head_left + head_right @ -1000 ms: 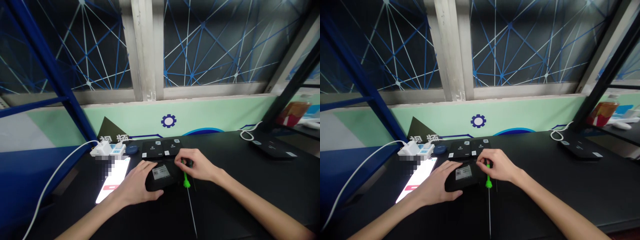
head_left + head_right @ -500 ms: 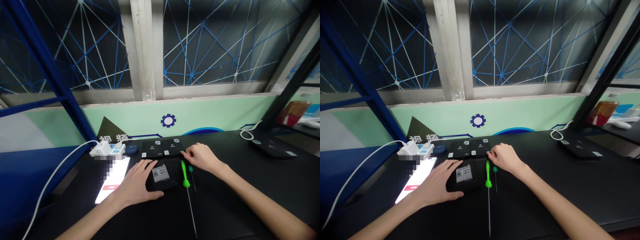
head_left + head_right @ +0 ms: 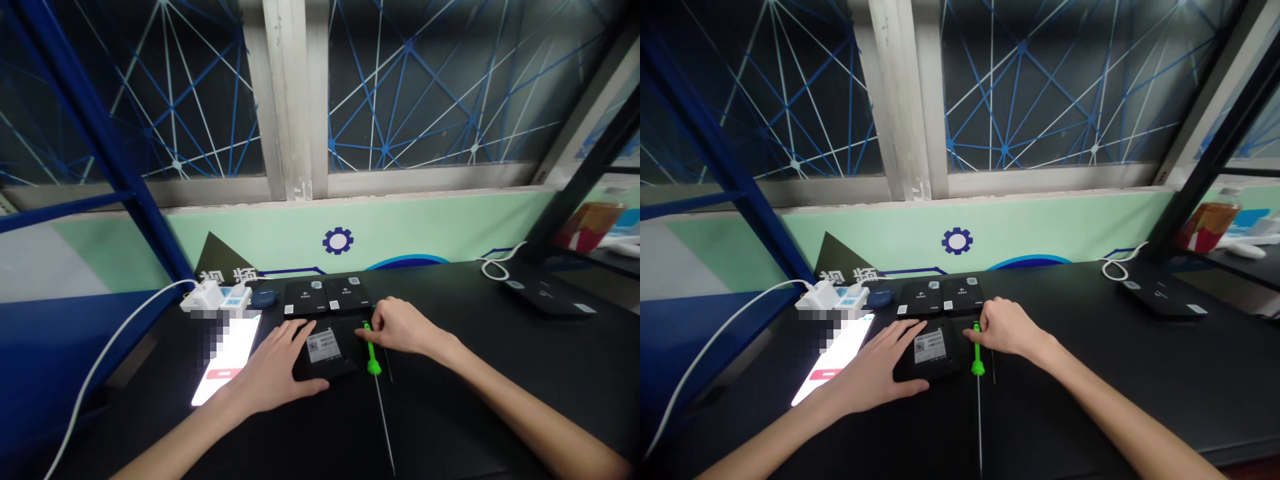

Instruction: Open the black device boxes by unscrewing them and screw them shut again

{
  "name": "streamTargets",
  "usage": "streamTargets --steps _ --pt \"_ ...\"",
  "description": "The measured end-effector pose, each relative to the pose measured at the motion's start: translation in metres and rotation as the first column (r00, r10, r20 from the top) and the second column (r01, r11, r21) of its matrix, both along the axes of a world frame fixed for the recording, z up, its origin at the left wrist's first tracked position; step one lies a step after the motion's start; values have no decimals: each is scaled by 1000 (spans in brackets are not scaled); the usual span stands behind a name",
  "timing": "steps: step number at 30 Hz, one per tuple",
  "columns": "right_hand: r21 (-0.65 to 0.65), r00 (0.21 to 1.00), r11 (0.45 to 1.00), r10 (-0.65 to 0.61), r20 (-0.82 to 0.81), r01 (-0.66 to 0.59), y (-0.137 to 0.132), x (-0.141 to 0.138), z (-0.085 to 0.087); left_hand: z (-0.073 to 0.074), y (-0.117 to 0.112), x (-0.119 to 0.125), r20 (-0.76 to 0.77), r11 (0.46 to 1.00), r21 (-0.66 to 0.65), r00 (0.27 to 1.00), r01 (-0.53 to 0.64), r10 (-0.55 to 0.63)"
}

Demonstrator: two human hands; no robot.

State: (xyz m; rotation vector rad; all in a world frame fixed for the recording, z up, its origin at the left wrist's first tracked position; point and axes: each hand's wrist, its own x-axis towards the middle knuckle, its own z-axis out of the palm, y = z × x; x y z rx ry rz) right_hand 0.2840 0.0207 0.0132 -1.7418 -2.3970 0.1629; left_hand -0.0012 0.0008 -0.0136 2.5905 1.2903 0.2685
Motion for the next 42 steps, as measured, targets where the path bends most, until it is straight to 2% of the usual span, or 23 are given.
streamTargets --steps 5,7,10,15,19,22,25,29,32,34,37,40,42 --pt "-87 989 985 -144 34 147 -8 -10 0 0 1 0 -6 1000 -20 1000 -13 13" --pt "-150 987 975 -163 13 163 -10 -13 0 0 2 0 -1 1000 -15 1000 -5 5" --pt "-240 986 959 -162 -43 147 -11 -14 1 0 2 -1 18 1000 7 1000 9 -9" --pt "-292 980 951 -148 -132 104 -9 -13 3 -1 2 -2 37 999 30 999 30 -32" --pt "-351 956 936 -104 -274 2 -4 -5 2 -1 3 -1 8 1000 24 1000 5 -6" --pt "-406 876 908 -106 -470 -108 0 2 0 0 3 -1 23 1000 30 1000 1 -1" --pt "-441 716 877 -184 -674 -190 4 5 -1 1 4 -1 55 1000 7 998 7 -8" --pt "-372 431 877 -221 -875 -304 7 3 3 2 4 0 91 1000 6 996 14 -15" --pt "-244 287 927 -160 -944 -286 8 2 6 3 3 2 116 996 90 993 15 -25" --pt "-147 243 963 -91 -966 -225 9 3 7 4 1 3 117 990 137 992 24 -40" --pt "-17 236 995 6 -972 -95 9 5 7 6 -1 5 110 988 152 992 36 -54" --pt "79 251 997 74 -965 11 7 4 6 8 -2 6 117 985 168 991 45 -66" --pt "112 230 992 96 -968 57 5 2 7 8 -3 7 124 980 189 989 57 -82"
